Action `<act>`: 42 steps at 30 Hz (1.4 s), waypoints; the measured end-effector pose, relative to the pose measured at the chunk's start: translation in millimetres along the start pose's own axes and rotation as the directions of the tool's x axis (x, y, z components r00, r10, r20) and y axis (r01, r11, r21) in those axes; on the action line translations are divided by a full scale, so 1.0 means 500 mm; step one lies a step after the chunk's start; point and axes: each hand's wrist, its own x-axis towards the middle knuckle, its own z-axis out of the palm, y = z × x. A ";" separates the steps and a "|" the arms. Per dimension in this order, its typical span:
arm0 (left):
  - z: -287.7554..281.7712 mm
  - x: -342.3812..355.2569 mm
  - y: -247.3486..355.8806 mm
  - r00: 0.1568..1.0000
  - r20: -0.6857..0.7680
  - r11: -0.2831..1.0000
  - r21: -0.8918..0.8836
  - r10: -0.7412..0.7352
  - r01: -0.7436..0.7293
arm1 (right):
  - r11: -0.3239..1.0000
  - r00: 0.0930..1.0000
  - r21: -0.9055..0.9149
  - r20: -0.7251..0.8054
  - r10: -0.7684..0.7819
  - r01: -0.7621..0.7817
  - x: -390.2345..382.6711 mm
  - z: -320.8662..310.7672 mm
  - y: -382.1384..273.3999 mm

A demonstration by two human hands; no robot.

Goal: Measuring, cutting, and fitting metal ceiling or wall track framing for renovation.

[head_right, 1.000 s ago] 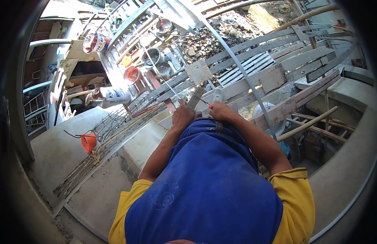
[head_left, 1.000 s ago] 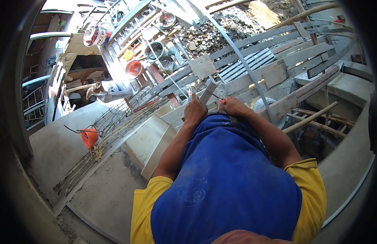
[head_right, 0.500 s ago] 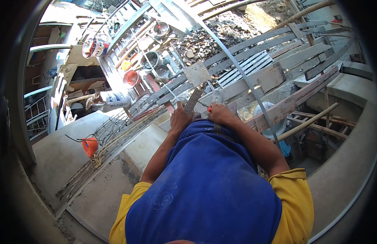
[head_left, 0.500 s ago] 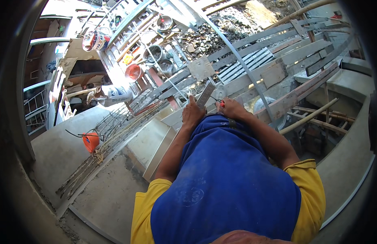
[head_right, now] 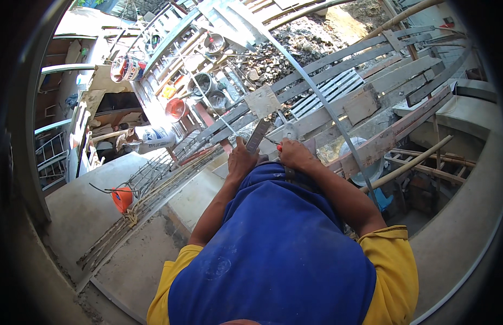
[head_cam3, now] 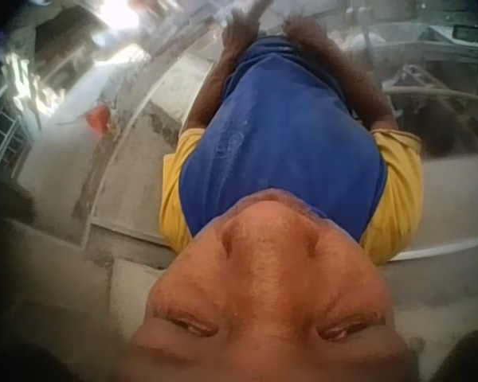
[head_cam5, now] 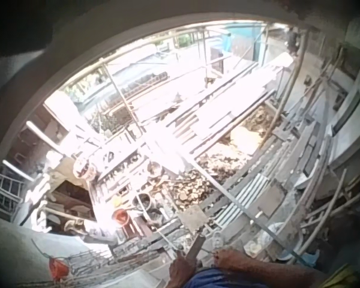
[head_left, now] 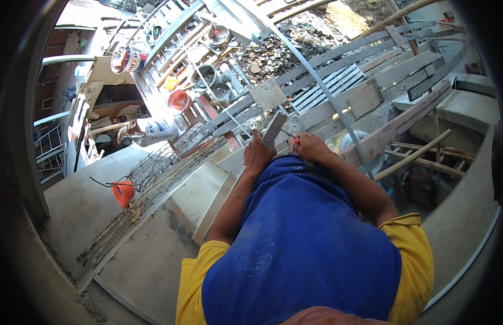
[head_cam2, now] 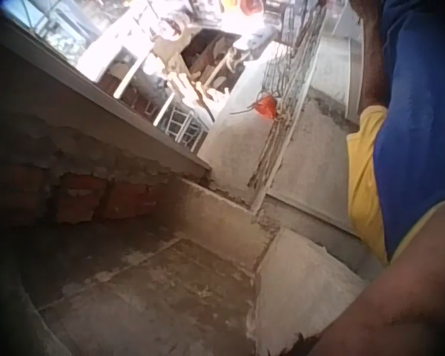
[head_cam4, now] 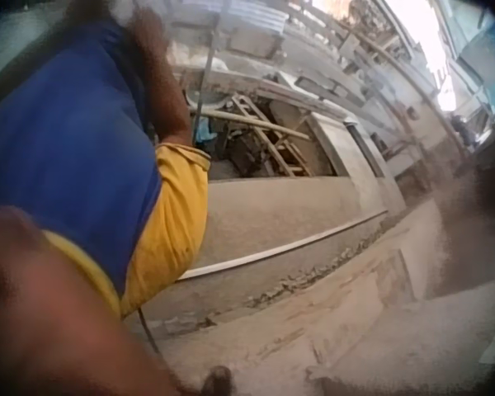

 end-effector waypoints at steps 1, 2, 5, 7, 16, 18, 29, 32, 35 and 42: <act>-0.001 0.001 0.007 1.000 -0.019 1.000 -0.006 0.014 -0.014 | 0.999 1.000 0.034 -0.015 -0.007 0.008 0.002 -0.003 0.000; -0.002 0.003 0.014 1.000 -0.016 1.000 -0.004 0.018 -0.018 | 0.998 0.999 0.067 -0.032 -0.014 0.016 0.003 -0.007 0.000; -0.003 0.013 0.032 0.999 -0.040 1.000 -0.002 0.006 -0.006 | 0.999 1.000 0.048 -0.009 0.013 -0.012 0.003 -0.022 -0.001; 0.002 0.016 0.048 0.996 -0.089 1.000 -0.013 0.022 -0.023 | 0.997 1.000 0.078 -0.022 -0.001 0.003 0.003 -0.036 0.013; 0.027 0.046 0.136 0.996 -0.002 0.995 0.043 0.092 -0.092 | 0.998 0.990 0.007 0.124 0.068 -0.070 -0.044 -0.185 0.026; 0.027 0.057 0.158 0.997 0.027 0.996 0.051 0.070 -0.072 | 0.987 0.979 -0.080 0.139 0.150 -0.139 -0.045 -0.213 0.019; -0.003 0.191 0.222 0.968 0.065 0.961 0.118 0.243 -0.249 | 0.971 0.972 0.022 0.010 0.237 -0.237 0.019 -0.253 0.027; -0.041 0.250 0.266 0.949 0.103 0.938 0.149 0.299 -0.312 | 0.963 0.965 0.093 -0.038 0.259 -0.254 0.059 -0.271 0.029; -0.108 0.302 0.287 0.939 0.170 0.929 0.175 0.299 -0.327 | 0.963 0.967 0.197 -0.141 0.213 -0.183 0.102 -0.270 0.007; -0.194 0.444 0.296 0.927 0.111 0.898 0.234 0.357 -0.374 | 0.931 0.946 0.325 -0.212 0.243 -0.167 0.206 -0.332 -0.080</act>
